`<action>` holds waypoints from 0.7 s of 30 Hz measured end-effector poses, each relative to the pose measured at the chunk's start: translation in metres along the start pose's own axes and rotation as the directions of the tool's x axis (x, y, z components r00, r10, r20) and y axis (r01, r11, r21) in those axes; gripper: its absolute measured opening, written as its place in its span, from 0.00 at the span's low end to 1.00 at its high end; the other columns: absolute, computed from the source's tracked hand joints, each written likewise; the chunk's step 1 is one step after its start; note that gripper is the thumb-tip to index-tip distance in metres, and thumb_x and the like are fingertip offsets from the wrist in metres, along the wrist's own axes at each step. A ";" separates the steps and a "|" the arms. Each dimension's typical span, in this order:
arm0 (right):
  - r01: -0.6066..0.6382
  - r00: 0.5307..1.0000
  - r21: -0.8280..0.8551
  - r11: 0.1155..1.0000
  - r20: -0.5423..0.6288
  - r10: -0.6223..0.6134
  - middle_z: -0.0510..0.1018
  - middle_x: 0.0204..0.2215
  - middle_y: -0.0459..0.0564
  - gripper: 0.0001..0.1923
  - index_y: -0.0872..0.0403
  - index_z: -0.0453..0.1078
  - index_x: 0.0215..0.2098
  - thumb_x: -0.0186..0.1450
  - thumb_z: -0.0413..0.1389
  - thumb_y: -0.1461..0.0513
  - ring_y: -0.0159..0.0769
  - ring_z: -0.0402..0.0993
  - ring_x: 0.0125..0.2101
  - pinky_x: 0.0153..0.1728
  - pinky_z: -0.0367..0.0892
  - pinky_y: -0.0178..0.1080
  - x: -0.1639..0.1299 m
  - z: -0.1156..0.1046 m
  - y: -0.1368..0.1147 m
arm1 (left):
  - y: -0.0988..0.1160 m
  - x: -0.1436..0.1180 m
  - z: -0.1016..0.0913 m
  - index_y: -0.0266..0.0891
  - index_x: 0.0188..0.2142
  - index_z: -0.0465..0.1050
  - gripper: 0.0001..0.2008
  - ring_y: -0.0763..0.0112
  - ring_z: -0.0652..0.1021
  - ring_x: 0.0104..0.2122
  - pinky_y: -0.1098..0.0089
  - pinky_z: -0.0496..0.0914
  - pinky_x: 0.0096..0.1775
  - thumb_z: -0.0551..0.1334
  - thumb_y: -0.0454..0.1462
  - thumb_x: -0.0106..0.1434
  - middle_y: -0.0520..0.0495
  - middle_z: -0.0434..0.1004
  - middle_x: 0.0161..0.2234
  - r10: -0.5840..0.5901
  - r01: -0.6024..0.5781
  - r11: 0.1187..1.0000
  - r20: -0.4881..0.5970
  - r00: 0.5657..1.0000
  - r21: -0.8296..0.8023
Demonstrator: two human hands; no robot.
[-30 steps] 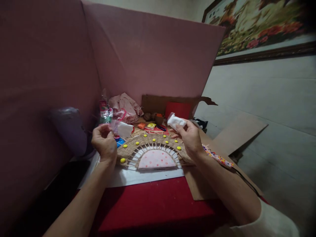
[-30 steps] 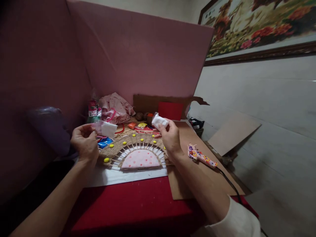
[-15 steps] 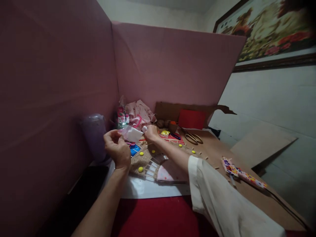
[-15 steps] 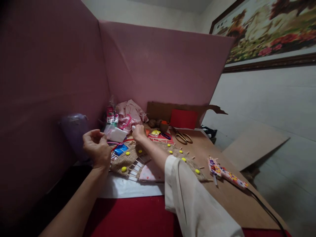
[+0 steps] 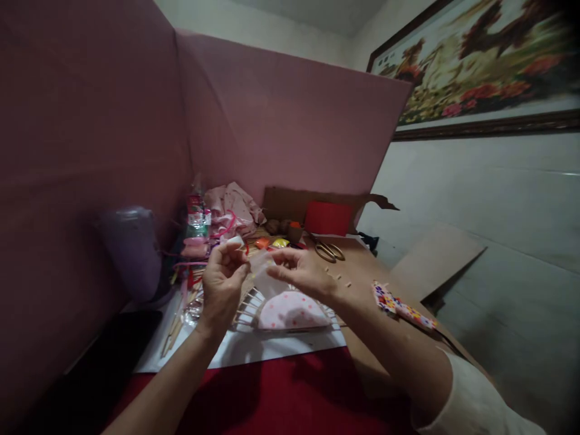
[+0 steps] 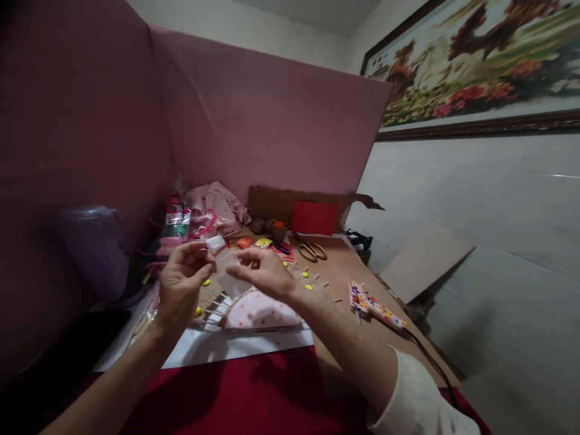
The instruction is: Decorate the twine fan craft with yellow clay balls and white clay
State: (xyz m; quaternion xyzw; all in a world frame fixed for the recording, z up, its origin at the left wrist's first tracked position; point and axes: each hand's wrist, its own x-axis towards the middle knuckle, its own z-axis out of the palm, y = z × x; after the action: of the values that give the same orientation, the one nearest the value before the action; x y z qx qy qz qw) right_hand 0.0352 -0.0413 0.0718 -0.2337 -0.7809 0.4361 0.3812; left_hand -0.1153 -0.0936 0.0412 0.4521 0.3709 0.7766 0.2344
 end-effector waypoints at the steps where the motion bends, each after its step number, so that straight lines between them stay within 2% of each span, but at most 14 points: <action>1: -0.008 0.999 -0.004 1.000 -0.037 0.008 0.73 0.23 0.45 0.12 0.57 0.74 0.30 0.57 0.59 0.55 0.28 0.65 0.22 0.22 0.60 0.30 -0.012 0.000 -0.001 | 0.001 -0.005 0.004 0.41 0.39 0.68 0.17 0.74 0.72 0.29 0.75 0.67 0.32 0.65 0.29 0.48 0.53 0.69 0.28 -0.034 0.035 0.999 0.054 0.998 -0.033; 4: -0.033 0.994 0.059 0.998 -0.098 0.039 0.70 0.21 0.44 0.11 0.57 0.71 0.25 0.57 0.59 0.57 0.27 0.63 0.22 0.22 0.60 0.30 -0.032 0.001 0.004 | 0.000 -0.018 0.011 0.42 0.40 0.70 0.17 0.74 0.72 0.29 0.74 0.67 0.32 0.67 0.34 0.50 0.52 0.71 0.29 -0.125 0.134 0.990 0.153 0.980 -0.049; 7: -0.018 0.990 0.112 0.994 -0.135 0.033 0.68 0.21 0.44 0.12 0.57 0.69 0.24 0.58 0.58 0.55 0.26 0.62 0.22 0.23 0.59 0.31 -0.038 0.003 0.016 | -0.002 -0.023 0.010 0.39 0.30 0.73 0.07 0.72 0.73 0.27 0.74 0.68 0.29 0.67 0.39 0.52 0.49 0.73 0.27 -0.305 0.287 0.952 0.257 0.917 0.105; 9: -0.004 0.992 0.150 0.989 -0.126 0.023 0.66 0.20 0.43 0.15 0.56 0.66 0.23 0.58 0.58 0.54 0.26 0.61 0.21 0.21 0.59 0.30 -0.041 0.006 0.027 | -0.003 -0.023 0.008 0.39 0.27 0.74 0.08 0.72 0.73 0.26 0.73 0.68 0.28 0.67 0.40 0.51 0.49 0.74 0.25 -0.346 0.317 0.937 0.250 0.904 0.149; 14: -0.123 0.989 0.370 0.921 -0.032 0.145 0.67 0.18 0.41 0.18 0.54 0.65 0.27 0.57 0.58 0.48 0.26 0.65 0.16 0.17 0.61 0.30 -0.054 0.017 0.042 | -0.003 -0.023 0.007 0.39 0.24 0.74 0.10 0.68 0.73 0.21 0.70 0.68 0.23 0.68 0.43 0.49 0.48 0.73 0.21 -0.510 0.478 0.860 0.300 0.806 0.178; 17: -0.143 0.982 0.389 0.910 -0.062 0.181 0.69 0.17 0.42 0.21 0.54 0.64 0.29 0.57 0.57 0.45 0.28 0.68 0.16 0.16 0.62 0.30 -0.059 0.019 0.042 | -0.005 -0.026 0.010 0.42 0.28 0.75 0.09 0.66 0.74 0.23 0.68 0.70 0.24 0.67 0.44 0.50 0.48 0.75 0.24 -0.507 0.465 0.862 0.340 0.792 0.203; 21: -0.059 0.983 0.253 0.966 -0.154 0.100 0.69 0.17 0.43 0.21 0.54 0.65 0.28 0.61 0.53 0.45 0.27 0.66 0.17 0.18 0.61 0.30 -0.062 0.012 0.044 | -0.007 -0.027 0.013 0.43 0.30 0.77 0.12 0.65 0.76 0.26 0.69 0.71 0.27 0.69 0.44 0.46 0.46 0.77 0.28 -0.450 0.356 0.883 0.341 0.825 0.305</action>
State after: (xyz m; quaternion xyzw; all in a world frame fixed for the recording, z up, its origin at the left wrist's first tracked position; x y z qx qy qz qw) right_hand 0.0641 -0.0680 0.0061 -0.2510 -0.6763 0.5240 0.4529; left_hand -0.0908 -0.1042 0.0256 0.5362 0.4888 0.5514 0.4117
